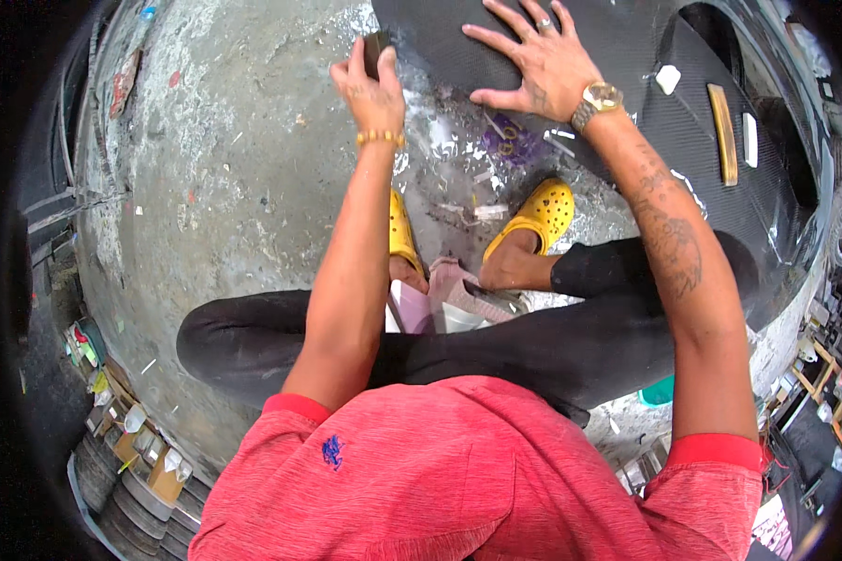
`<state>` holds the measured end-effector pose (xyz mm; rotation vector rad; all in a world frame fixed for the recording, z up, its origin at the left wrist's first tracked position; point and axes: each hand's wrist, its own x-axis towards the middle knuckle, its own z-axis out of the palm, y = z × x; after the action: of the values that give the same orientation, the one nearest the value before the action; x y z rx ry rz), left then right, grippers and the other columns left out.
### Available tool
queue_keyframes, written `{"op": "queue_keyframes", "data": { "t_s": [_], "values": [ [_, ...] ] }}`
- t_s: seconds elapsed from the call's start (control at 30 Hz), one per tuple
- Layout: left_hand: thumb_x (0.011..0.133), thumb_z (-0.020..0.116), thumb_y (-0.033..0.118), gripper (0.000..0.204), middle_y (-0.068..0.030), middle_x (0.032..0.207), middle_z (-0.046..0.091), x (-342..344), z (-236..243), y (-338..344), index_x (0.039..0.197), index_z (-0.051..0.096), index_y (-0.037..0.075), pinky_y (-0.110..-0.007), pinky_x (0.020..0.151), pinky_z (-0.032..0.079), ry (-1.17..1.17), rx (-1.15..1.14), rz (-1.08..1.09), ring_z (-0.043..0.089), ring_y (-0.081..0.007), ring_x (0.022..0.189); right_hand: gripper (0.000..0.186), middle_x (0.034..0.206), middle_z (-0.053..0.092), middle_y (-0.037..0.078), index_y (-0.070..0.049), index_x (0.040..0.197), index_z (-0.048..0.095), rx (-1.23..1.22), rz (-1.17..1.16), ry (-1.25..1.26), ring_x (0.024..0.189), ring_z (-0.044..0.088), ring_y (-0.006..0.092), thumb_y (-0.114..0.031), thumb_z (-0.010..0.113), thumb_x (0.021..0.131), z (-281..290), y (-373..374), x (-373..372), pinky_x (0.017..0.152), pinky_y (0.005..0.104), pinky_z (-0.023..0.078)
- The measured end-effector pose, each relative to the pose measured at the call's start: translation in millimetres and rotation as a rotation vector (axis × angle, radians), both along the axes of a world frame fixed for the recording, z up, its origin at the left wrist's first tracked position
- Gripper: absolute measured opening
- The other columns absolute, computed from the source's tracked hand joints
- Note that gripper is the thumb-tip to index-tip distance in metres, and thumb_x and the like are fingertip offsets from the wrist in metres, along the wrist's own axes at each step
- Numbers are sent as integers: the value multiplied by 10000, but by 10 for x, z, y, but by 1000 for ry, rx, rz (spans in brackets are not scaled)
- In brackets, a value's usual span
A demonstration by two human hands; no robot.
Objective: Sanding a carbon fiber car hood part by hand.
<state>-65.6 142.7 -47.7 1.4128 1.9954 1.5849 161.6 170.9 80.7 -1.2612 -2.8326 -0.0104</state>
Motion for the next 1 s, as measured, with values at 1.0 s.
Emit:
{"op": "queue_keyframes", "data": {
  "t_s": [1.0],
  "values": [
    [914,693,125,493,-209,1208,558,259,98,-489,1404,634,112,-501,1014,417,306,-67,-192,501,-398,1104,855,1682,316,43,-362,1571,420,181,39,28,1549,268,344,-712,665,830,-291,-49,192,1244,608,166]
  ]
}}
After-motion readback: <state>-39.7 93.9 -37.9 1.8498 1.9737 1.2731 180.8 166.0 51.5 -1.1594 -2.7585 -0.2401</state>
